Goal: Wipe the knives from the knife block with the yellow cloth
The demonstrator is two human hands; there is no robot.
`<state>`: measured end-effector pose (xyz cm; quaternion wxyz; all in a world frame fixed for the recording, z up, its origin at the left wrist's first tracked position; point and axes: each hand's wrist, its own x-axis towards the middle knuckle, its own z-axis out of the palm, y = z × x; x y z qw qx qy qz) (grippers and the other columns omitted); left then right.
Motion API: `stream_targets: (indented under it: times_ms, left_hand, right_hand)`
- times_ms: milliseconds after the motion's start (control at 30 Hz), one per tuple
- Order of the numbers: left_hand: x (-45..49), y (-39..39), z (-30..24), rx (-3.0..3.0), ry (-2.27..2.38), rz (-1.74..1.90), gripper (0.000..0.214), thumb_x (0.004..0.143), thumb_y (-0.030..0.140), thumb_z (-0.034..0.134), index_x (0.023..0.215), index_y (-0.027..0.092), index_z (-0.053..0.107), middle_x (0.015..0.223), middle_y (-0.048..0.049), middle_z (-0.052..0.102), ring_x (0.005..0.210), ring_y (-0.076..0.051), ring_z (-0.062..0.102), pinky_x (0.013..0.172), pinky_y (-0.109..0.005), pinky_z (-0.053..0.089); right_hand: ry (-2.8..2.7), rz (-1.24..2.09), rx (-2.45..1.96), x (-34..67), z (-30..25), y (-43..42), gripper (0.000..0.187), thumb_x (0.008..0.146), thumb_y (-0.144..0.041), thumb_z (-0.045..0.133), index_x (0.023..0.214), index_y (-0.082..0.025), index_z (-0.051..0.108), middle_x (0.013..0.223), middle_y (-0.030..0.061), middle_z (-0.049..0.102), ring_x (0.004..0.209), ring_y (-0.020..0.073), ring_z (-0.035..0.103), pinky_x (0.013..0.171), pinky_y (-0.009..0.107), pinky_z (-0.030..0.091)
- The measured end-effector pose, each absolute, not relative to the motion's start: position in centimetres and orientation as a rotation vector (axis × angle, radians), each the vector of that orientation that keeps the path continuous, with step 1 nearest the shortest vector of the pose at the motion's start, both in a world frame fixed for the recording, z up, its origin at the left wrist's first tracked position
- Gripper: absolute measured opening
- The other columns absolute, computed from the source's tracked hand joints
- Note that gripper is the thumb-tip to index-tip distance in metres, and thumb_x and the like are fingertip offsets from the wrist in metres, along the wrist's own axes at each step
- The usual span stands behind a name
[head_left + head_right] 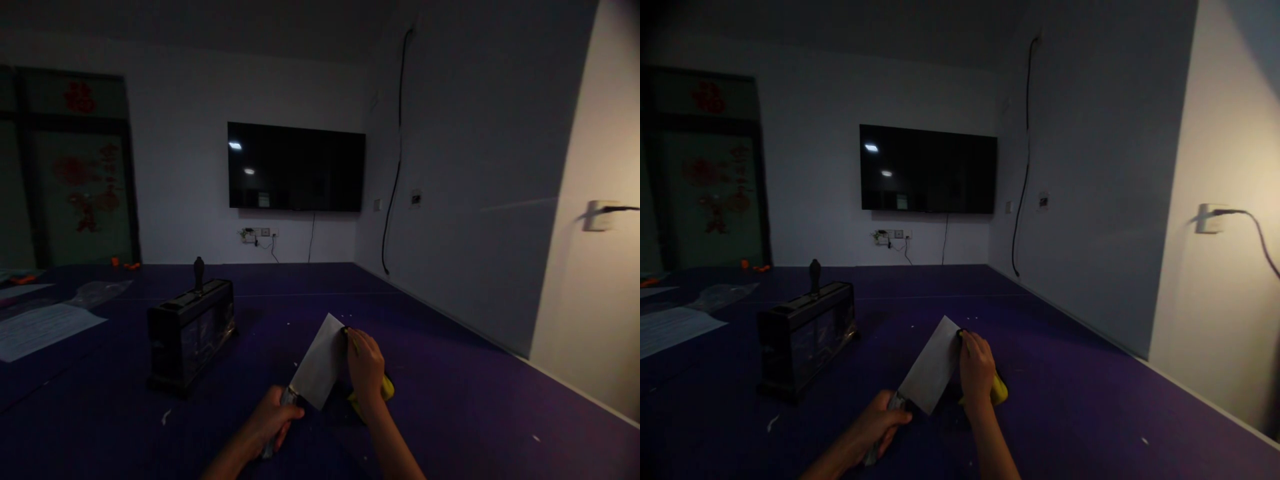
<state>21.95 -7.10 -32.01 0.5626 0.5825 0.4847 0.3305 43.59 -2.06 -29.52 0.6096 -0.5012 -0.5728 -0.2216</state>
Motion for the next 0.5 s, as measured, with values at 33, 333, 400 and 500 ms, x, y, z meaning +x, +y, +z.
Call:
stream_targets:
  times_ms: [33, 333, 400, 500]
  left_hand:
    - [22.0, -7.2, -32.0, 1.364, 1.153, 0.778, 0.011, 0.067, 0.025, 0.052, 0.071, 0.019, 0.044, 0.032, 0.0107, 0.038, 0.023, -0.005, 0.029, 0.031, -0.017, 0.018]
    - [21.8, -7.4, -31.7, 1.317, 1.141, 0.835, 0.02, 0.065, 0.034, 0.057, 0.071, 0.019, 0.045, 0.032, 0.0112, 0.037, 0.023, -0.005, 0.028, 0.032, -0.017, 0.017]
    - [21.7, -7.3, -31.8, 1.305, 1.147, 0.851, 0.022, 0.064, 0.035, 0.058, 0.072, 0.019, 0.045, 0.032, 0.0115, 0.037, 0.023, -0.005, 0.028, 0.032, -0.017, 0.017]
    - [21.6, -7.4, -31.8, 1.269, 1.163, 0.865, 0.024, 0.064, 0.037, 0.058, 0.074, 0.019, 0.045, 0.033, 0.0118, 0.037, 0.024, -0.005, 0.029, 0.032, -0.017, 0.017]
  right_hand:
    - [-1.318, -0.516, -1.161, 43.6, -29.5, -2.1, 0.03, 0.086, -0.029, 0.041, 0.093, -0.016, 0.067, 0.091, 0.0114, 0.066, 0.086, 0.0218, 0.059, 0.077, 0.037, 0.047]
    - [-1.434, -0.525, -1.066, 42.6, -29.8, -2.0, 0.03, 0.084, -0.017, 0.039, 0.101, -0.018, 0.065, 0.099, 0.0098, 0.066, 0.093, 0.021, 0.058, 0.082, 0.04, 0.046]
    - [-1.477, -0.506, -1.034, 42.4, -29.9, -1.9, 0.033, 0.084, -0.014, 0.038, 0.102, -0.019, 0.064, 0.101, 0.0093, 0.066, 0.096, 0.0213, 0.057, 0.082, 0.04, 0.047]
    - [-1.525, -0.481, -1.024, 42.0, -30.1, -1.7, 0.039, 0.082, -0.011, 0.034, 0.107, -0.02, 0.062, 0.105, 0.0082, 0.065, 0.101, 0.0219, 0.054, 0.084, 0.043, 0.046]
